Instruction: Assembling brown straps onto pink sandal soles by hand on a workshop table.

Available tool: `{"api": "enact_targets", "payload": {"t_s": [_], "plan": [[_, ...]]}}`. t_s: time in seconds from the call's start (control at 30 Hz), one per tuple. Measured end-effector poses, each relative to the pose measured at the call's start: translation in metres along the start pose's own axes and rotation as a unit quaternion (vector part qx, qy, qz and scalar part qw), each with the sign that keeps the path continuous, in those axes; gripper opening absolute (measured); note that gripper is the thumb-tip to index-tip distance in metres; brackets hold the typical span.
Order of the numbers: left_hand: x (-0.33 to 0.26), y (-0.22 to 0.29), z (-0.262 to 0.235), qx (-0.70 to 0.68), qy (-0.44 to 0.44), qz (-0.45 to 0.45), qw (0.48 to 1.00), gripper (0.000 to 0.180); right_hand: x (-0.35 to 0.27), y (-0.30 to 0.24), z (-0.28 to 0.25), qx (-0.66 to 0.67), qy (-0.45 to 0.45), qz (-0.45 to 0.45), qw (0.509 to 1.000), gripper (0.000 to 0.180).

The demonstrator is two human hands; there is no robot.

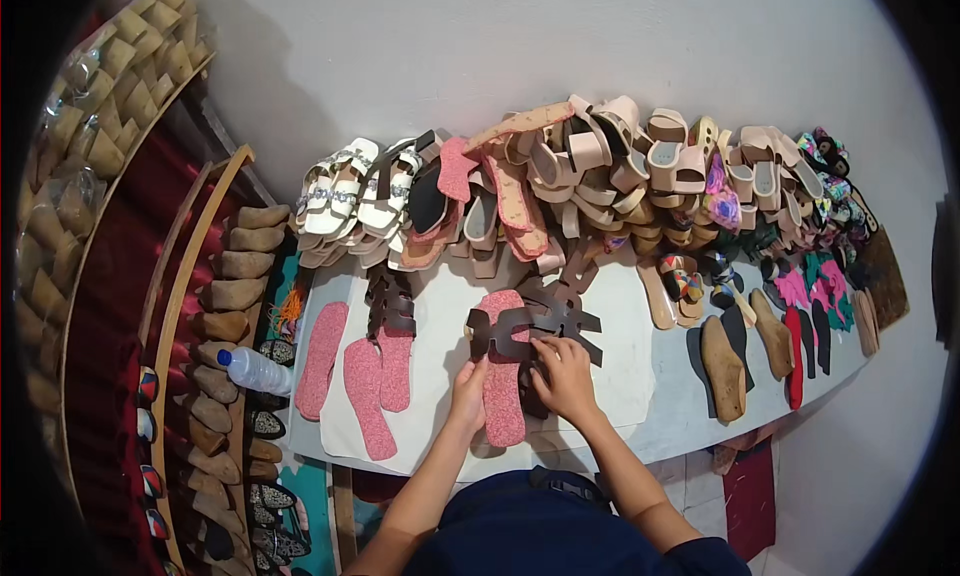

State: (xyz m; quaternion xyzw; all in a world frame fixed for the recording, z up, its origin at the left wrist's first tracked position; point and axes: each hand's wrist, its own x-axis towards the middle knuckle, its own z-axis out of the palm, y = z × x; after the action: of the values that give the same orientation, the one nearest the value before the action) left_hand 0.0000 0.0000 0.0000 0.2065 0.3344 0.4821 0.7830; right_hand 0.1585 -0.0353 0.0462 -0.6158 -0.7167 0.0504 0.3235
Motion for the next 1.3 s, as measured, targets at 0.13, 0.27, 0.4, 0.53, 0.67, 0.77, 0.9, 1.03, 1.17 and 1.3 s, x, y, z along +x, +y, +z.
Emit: {"api": "enact_targets", "payload": {"t_s": [0.13, 0.27, 0.4, 0.53, 0.67, 0.77, 0.9, 1.03, 1.17, 1.3], "plan": [[0.001, -0.001, 0.003, 0.031, 0.006, 0.007, 0.999, 0.021, 0.004, 0.003, 0.007, -0.007, 0.012, 0.022, 1.000, 0.039], [-0.004, 0.001, 0.014, 0.026, 0.002, 0.017, 1.000, 0.016, 0.005, 0.004, 0.015, 0.041, 0.077, 0.056, 0.995, 0.036], [-0.006, -0.002, 0.017, -0.007, -0.004, 0.012, 1.000, 0.017, 0.004, -0.003, 0.020, 0.079, 0.105, 0.096, 0.987, 0.036], [-0.007, -0.006, 0.019, -0.010, -0.005, 0.010, 1.000, 0.019, 0.004, -0.005, 0.016, 0.081, 0.054, 0.165, 0.981, 0.036], [-0.009, -0.008, 0.018, -0.015, -0.003, 0.002, 1.000, 0.018, 0.003, 0.003, 0.018, 0.066, 0.039, 0.159, 0.984, 0.037], [-0.007, -0.010, 0.013, -0.013, -0.011, -0.003, 1.000, 0.018, 0.002, 0.015, 0.023, 0.257, -0.013, 0.202, 0.945, 0.036], [-0.008, -0.007, 0.019, -0.017, 0.002, -0.016, 1.000, 0.018, -0.002, 0.025, 0.033, 0.438, -0.031, 0.232, 0.868, 0.035], [-0.007, -0.010, 0.017, -0.014, -0.005, -0.007, 1.000, 0.018, -0.003, 0.022, 0.031, 0.571, -0.036, 0.239, 0.785, 0.038], [-0.007, -0.016, 0.015, -0.002, 0.003, -0.011, 1.000, 0.018, -0.003, 0.010, 0.030, 0.606, -0.005, 0.281, 0.744, 0.039], [-0.006, -0.028, 0.018, 0.018, 0.021, 0.013, 1.000, 0.019, -0.007, 0.011, 0.036, 0.602, 0.025, 0.328, 0.727, 0.038]]}}
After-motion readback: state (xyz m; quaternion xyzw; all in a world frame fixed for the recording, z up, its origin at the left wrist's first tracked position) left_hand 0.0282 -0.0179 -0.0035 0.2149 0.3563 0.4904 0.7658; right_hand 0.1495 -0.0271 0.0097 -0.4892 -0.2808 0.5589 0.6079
